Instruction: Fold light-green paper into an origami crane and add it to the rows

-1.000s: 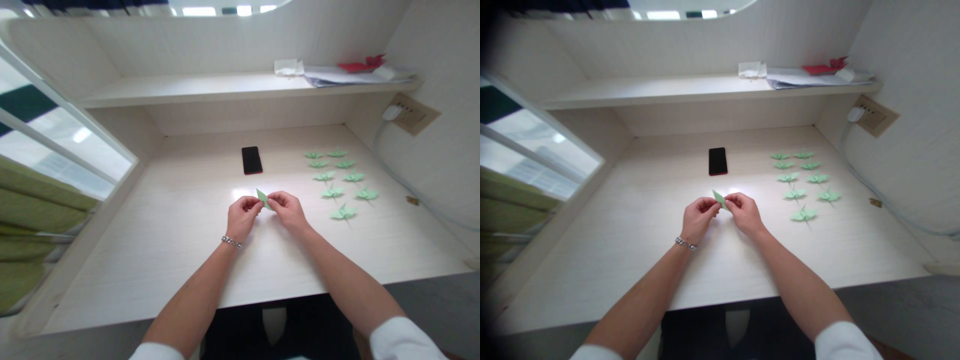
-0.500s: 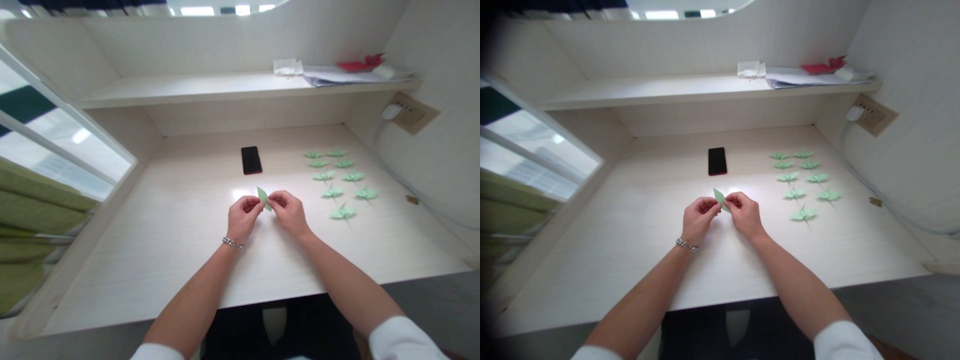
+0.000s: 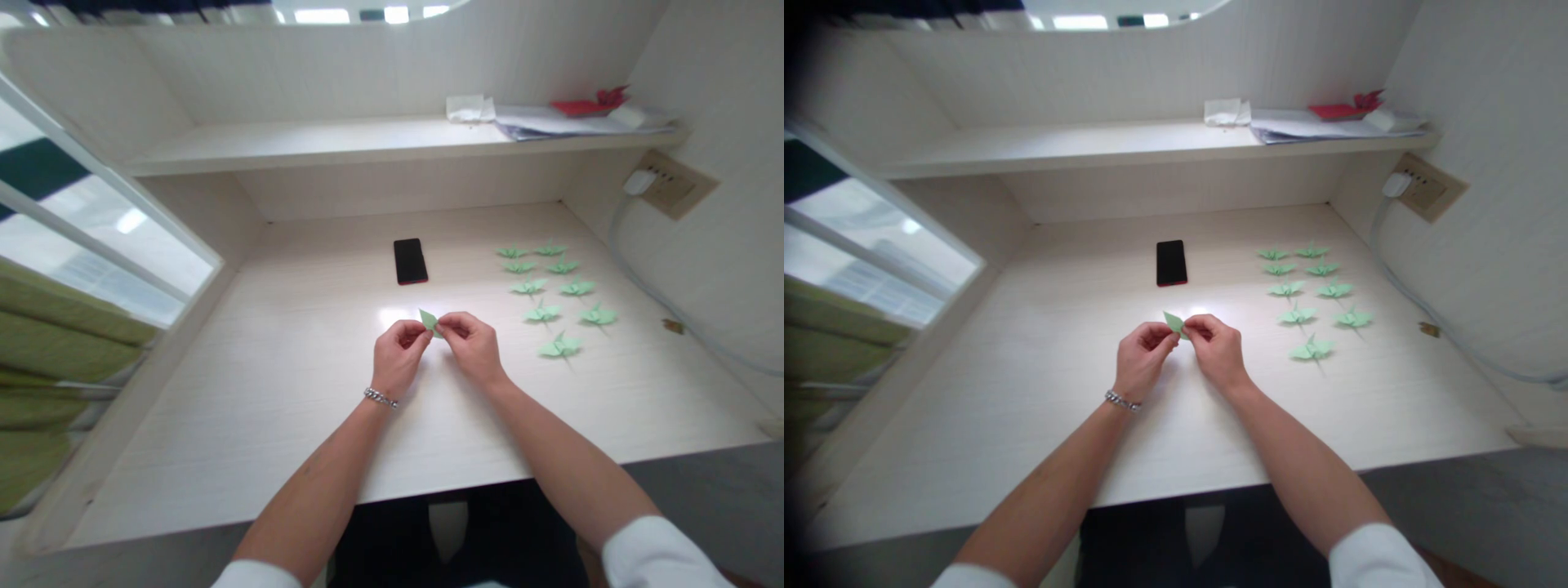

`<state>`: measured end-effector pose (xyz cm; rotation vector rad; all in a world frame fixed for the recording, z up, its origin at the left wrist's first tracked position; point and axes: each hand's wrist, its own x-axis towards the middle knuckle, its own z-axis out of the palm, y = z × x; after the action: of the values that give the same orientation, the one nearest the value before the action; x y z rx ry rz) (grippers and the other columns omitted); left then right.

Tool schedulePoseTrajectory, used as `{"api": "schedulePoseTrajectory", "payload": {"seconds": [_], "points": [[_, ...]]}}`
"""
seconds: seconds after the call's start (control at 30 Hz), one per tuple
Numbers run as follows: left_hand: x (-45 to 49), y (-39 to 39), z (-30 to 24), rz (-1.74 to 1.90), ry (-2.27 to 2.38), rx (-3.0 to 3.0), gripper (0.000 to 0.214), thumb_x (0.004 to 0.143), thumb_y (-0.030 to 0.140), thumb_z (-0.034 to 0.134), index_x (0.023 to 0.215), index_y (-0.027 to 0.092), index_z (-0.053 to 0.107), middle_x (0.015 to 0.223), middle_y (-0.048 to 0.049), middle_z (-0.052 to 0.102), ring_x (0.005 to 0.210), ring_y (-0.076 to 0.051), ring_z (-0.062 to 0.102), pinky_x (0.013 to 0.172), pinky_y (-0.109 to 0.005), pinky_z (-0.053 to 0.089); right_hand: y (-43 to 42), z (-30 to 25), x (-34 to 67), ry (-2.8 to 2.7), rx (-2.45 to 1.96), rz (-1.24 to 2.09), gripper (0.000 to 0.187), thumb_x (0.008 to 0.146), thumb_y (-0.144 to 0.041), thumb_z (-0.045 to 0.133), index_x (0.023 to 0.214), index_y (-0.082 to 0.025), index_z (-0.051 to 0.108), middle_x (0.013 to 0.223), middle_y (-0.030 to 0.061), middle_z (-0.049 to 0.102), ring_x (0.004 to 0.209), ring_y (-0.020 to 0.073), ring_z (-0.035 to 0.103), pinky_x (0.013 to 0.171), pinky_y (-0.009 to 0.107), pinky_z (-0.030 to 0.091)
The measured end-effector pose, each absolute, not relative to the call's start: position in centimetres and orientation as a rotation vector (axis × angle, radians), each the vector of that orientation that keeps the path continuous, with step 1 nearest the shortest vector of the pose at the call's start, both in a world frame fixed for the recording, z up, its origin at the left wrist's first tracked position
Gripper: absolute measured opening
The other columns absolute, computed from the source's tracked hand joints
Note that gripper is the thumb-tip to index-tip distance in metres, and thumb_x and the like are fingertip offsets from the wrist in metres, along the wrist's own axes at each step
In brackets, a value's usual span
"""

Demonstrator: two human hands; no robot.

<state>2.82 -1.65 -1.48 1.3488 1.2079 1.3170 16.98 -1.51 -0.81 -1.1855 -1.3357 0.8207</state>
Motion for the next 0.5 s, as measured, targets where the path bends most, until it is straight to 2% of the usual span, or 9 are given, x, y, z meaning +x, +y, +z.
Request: {"api": "schedulePoseTrajectory", "payload": {"seconds": [0.3,0.5], "points": [[2.72,-1.67,-1.49,1.312,1.199,1.367,0.024,0.073,0.034,0.069,0.087,0.015,0.065,0.083,-0.0058,0.069,0.075,-0.016,0.065,0.072,-0.030,0.053,-1.37,-0.74,17.16,-1.414,-1.204,0.854,0.017,0.078,-0.033,0.064,0.086,-0.018,0.067,0.087,0.0050,0.069,0.080,0.0183,0.065,0.075,0.031,0.054],[2.67,-1.61,-1.55,1.322,1.169,1.354,0.026,0.073,0.034,0.070,0.089,0.014,0.065,0.085,-0.0073,0.069,0.076,-0.017,0.066,0.072,-0.031,0.054,-1.33,-0.68,17.42,-1.555,-1.232,0.713,0.014,0.079,-0.032,0.063,0.083,-0.019,0.067,0.086,0.0057,0.065,0.080,0.0177,0.062,0.070,0.029,0.052]]}}
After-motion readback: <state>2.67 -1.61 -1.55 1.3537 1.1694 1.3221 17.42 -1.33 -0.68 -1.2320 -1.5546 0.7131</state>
